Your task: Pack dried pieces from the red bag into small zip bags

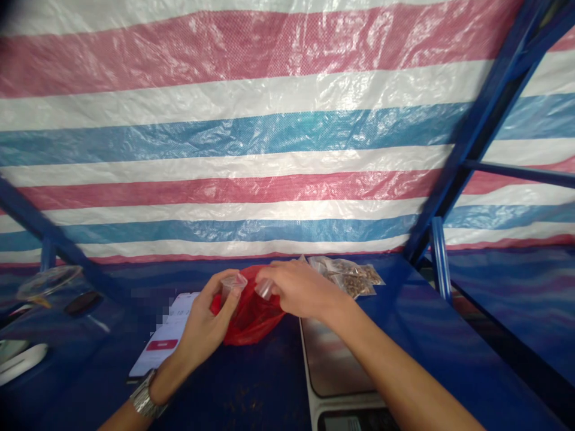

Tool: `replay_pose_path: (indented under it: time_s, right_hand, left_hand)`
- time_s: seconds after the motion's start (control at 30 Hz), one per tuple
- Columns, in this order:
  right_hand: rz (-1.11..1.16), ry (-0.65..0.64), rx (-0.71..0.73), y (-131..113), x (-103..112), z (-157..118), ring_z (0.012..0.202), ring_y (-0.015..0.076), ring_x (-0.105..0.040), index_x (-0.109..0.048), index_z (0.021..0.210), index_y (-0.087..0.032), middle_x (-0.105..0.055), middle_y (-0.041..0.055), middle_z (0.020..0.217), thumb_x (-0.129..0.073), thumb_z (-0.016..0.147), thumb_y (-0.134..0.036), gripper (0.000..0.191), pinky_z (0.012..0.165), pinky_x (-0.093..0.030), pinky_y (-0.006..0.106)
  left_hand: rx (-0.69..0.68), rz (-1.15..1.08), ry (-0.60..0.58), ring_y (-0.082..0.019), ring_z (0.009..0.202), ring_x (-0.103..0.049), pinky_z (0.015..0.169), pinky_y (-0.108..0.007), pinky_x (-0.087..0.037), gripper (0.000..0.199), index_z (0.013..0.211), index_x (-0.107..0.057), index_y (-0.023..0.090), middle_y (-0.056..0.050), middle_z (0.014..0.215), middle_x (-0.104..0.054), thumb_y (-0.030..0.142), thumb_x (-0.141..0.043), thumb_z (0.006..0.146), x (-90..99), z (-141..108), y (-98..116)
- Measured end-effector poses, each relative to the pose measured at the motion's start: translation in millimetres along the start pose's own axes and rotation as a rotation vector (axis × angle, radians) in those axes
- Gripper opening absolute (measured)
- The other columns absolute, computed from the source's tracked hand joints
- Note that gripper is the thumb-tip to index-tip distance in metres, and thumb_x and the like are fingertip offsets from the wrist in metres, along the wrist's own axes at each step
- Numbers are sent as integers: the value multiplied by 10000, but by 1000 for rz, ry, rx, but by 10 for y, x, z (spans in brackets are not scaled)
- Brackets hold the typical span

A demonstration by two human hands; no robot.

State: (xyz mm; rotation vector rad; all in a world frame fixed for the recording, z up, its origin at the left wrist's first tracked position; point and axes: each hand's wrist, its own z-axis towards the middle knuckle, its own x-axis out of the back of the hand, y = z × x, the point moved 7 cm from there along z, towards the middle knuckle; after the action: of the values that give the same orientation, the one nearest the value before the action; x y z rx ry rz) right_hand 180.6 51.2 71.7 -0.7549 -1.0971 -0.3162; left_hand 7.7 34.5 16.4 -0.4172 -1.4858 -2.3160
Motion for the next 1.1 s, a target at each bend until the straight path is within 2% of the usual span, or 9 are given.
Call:
replay_pose_path:
  time_s: [0.1, 0.2, 0.27, 0.43, 0.57, 0.67, 0.8, 0.97, 1.1]
  right_hand:
    - [-65, -180, -19, 79, -177, -46, 979, 229, -704, -743, 921, -206, -776, 46, 953, -558, 759, 48, 354, 921, -478, 326]
    - [-227, -169, -83, 176, -247, -44, 1115, 276, -670, -756, 943, -179, -773, 101, 1029, -565, 770, 45, 342, 1033, -428, 399]
    - [-321, -162, -136, 240, -270, -34, 1166, 297, -652, -768, 1006, -166, -765, 128, 1082, -569, 790, 39, 358, 1073, -403, 430]
    - [-384, -168, -199, 335, -224, -35, 1184, 306, -655, -759, 1111, -169, -738, 141, 1193, -583, 826, 22, 385, 1065, -415, 427]
    - [-352, -54, -189, 277, -131, -28, 1193, 300, -646, -722, 1180, -164, -705, 151, 1257, -561, 880, -13, 373, 1048, -423, 439]
    - [-208, -9, -83, 124, -193, 6, 1186, 256, -642, -709, 1178, -212, -715, 97, 1261, -559, 863, 0, 409, 1062, -407, 413]
    - [-100, -139, 7, 41, -401, 31, 1103, 240, -677, -722, 1053, -212, -764, 58, 1118, -624, 786, -16, 346, 1003, -429, 365]
    - [-320, -221, -167, 251, -357, -16, 1199, 303, -664, -755, 1019, -144, -775, 150, 1147, -573, 778, 18, 343, 1077, -361, 438]
    - [-397, -249, -213, 275, -309, -38, 1223, 307, -653, -760, 1065, -138, -756, 172, 1215, -563, 819, 12, 350, 1071, -355, 440]
  left_hand:
    - [-149, 57, -287, -232, 1081, -688, 974, -348, -532, 251, 1219, -644, 241, -73, 1199, -726, 303, -585, 983, -197, -128, 268]
    - [-151, 82, -607, -229, 1147, -666, 1024, -339, -516, 268, 1214, -667, 265, -66, 1333, -662, 280, -624, 949, -456, -307, 349]
    - [-109, 79, -691, -220, 1106, -675, 991, -325, -529, 260, 1197, -679, 256, -62, 1324, -660, 291, -632, 943, -546, -368, 318]
    - [-37, 70, -714, -198, 928, -685, 828, -298, -548, 238, 1168, -675, 227, -48, 1120, -724, 312, -603, 957, -567, -365, 225]
    - [-80, 94, -721, -234, 1101, -692, 972, -335, -532, 266, 1192, -681, 238, -68, 1272, -706, 316, -627, 943, -549, -368, 263]
    - [-96, 93, -717, -261, 1186, -682, 1057, -358, -506, 327, 1244, -683, 248, -75, 1325, -709, 339, -655, 931, -554, -383, 270]
    - [-116, 68, -714, -262, 1086, -726, 998, -349, -545, 315, 1210, -715, 242, -71, 1198, -769, 320, -675, 908, -561, -394, 277]
    - [-123, 117, -725, -290, 1176, -711, 1062, -376, -524, 306, 1188, -723, 241, -84, 1318, -731, 341, -691, 900, -564, -392, 296]
    - [-122, 156, -729, -292, 1164, -718, 1022, -367, -546, 290, 1168, -726, 253, -74, 1271, -750, 357, -693, 898, -566, -409, 289]
